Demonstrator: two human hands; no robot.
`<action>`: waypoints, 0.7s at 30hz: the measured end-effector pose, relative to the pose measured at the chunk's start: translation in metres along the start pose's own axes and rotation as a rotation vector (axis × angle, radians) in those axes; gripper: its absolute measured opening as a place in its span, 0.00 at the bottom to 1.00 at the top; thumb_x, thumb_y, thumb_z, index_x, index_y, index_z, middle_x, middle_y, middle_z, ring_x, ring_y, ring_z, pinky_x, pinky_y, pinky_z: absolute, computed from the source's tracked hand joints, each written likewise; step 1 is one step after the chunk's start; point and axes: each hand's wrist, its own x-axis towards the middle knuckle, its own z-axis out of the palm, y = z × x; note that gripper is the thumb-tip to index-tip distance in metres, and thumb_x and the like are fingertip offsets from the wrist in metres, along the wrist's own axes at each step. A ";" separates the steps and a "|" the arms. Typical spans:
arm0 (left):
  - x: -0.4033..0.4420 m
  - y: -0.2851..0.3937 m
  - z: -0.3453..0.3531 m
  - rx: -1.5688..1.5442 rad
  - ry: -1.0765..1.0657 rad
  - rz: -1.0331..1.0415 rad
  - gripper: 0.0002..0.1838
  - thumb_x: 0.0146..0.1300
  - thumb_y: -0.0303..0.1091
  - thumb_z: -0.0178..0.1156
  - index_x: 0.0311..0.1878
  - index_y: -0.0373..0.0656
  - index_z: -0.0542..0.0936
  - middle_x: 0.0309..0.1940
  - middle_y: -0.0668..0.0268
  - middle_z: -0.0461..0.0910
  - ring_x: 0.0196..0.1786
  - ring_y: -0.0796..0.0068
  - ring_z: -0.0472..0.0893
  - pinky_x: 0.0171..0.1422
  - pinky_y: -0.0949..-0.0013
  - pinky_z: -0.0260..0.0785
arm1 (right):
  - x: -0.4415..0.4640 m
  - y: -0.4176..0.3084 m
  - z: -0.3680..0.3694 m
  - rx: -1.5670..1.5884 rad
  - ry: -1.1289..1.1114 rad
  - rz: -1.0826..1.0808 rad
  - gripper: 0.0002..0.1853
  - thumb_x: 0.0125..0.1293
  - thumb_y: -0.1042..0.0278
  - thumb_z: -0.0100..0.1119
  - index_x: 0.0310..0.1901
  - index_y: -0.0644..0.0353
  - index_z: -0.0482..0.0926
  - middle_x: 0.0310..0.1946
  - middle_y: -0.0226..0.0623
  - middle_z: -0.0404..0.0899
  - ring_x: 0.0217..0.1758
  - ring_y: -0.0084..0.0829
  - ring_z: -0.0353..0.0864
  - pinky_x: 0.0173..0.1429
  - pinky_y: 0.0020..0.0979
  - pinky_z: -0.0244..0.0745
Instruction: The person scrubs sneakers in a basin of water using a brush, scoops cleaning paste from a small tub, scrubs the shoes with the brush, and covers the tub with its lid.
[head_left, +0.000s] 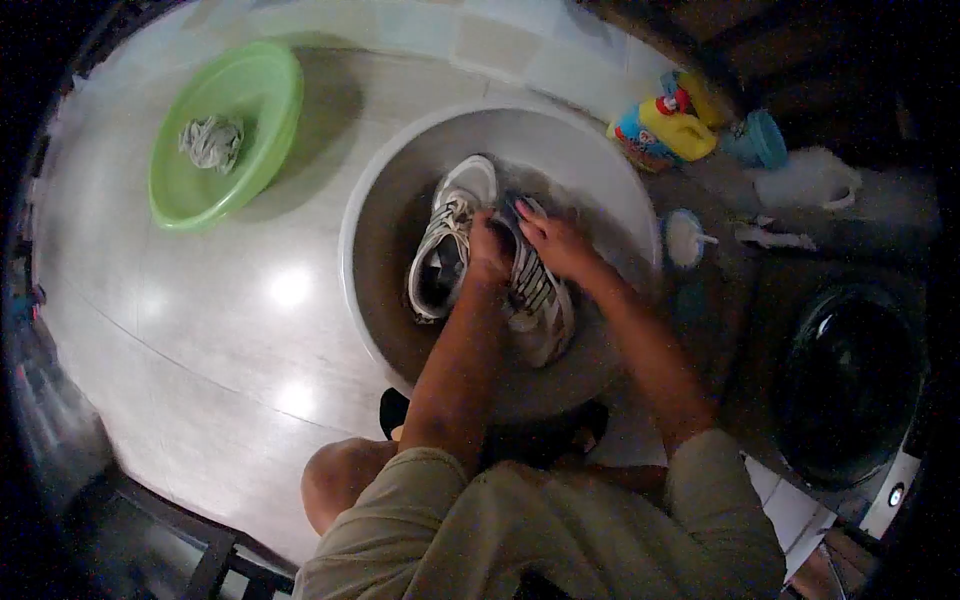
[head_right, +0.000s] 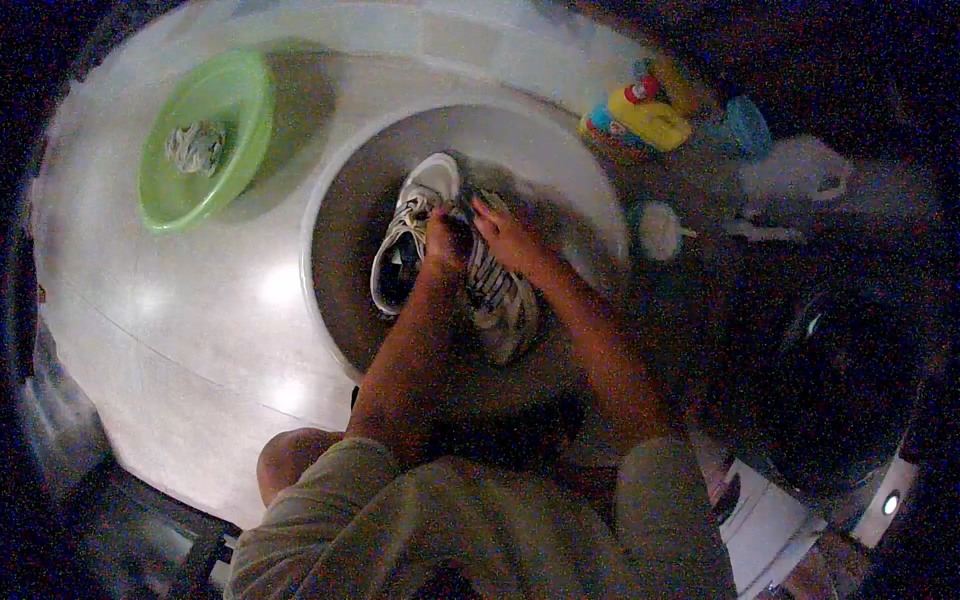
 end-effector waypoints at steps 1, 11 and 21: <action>-0.001 0.001 0.002 -0.067 0.009 -0.054 0.25 0.55 0.49 0.37 0.45 0.39 0.69 0.44 0.59 0.71 0.46 0.63 0.70 0.54 0.65 0.57 | -0.021 0.001 -0.006 0.017 -0.064 0.025 0.19 0.60 0.61 0.44 0.54 0.50 0.63 0.43 0.51 0.70 0.45 0.38 0.72 0.48 0.29 0.65; -0.033 -0.017 0.056 -0.047 0.106 0.034 0.23 0.58 0.46 0.39 0.42 0.34 0.71 0.37 0.60 0.74 0.37 0.68 0.72 0.46 0.66 0.62 | 0.009 0.009 -0.052 0.176 -0.063 0.208 0.20 0.63 0.61 0.38 0.57 0.55 0.60 0.48 0.37 0.69 0.49 0.24 0.66 0.54 0.23 0.58; -0.072 -0.052 0.087 0.663 -0.169 0.488 0.18 0.56 0.43 0.52 0.20 0.38 0.65 0.17 0.68 0.66 0.22 0.79 0.63 0.24 0.71 0.56 | -0.053 -0.028 -0.161 -0.104 -0.137 0.059 0.21 0.60 0.70 0.42 0.57 0.57 0.59 0.56 0.34 0.61 0.58 0.25 0.59 0.59 0.23 0.52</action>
